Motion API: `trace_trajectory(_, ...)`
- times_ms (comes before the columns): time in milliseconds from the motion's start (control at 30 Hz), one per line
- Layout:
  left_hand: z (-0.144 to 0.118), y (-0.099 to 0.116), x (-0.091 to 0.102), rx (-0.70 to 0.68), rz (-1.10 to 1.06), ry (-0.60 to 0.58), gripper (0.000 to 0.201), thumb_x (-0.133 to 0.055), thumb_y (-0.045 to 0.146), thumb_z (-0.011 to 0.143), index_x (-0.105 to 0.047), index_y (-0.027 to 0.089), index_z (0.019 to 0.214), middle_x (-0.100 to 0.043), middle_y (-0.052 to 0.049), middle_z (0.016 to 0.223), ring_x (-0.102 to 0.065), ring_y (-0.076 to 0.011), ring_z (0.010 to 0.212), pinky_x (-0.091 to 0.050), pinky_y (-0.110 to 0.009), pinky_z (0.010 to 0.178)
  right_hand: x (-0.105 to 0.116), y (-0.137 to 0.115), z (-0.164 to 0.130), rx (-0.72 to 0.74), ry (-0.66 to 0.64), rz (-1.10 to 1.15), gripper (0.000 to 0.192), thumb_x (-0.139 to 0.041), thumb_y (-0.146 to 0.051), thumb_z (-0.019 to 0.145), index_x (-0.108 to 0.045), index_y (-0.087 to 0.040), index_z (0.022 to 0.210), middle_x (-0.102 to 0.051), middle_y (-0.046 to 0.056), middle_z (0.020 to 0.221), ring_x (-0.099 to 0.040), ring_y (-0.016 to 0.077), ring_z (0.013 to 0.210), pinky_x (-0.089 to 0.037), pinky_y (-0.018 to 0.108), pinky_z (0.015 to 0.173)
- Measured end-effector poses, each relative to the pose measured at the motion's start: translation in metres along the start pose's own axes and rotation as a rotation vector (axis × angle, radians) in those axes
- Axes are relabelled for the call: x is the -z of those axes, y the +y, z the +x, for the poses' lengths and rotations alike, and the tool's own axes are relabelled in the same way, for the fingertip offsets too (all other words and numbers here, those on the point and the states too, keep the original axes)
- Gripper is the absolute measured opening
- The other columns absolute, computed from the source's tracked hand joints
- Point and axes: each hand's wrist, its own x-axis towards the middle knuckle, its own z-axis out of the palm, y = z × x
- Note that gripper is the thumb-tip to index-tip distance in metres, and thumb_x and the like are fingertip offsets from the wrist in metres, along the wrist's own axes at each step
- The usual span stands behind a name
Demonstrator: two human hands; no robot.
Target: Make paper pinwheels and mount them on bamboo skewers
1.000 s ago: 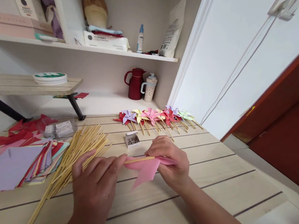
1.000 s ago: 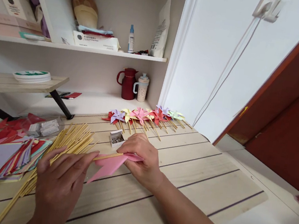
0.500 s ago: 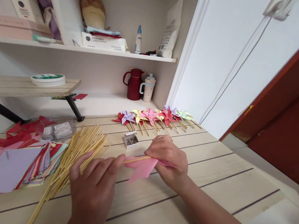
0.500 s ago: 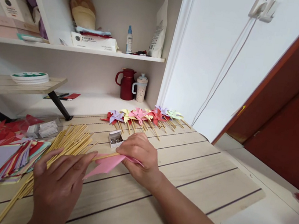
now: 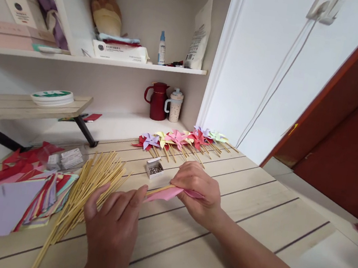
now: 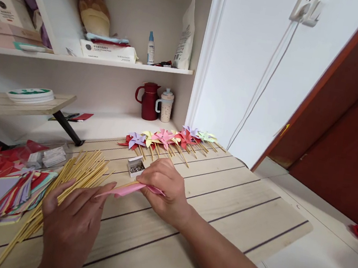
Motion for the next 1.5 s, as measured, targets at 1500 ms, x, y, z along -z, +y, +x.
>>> trace_trajectory(1500,0.002,0.011,0.007,-0.008,-0.046,0.003,0.024,-0.061,0.007,0.092,-0.07,0.022,0.109,-0.076,0.003,0.086,-0.068,-0.0126,0.08,-0.021,-0.041,0.119,-0.003,0.004,-0.005,-0.082,0.008,0.019,0.021,-0.059,-0.04,0.098,-0.069,-0.025,0.109,-0.076,0.004,0.08,-0.066,0.0206,0.073,-0.05,0.045,0.089)
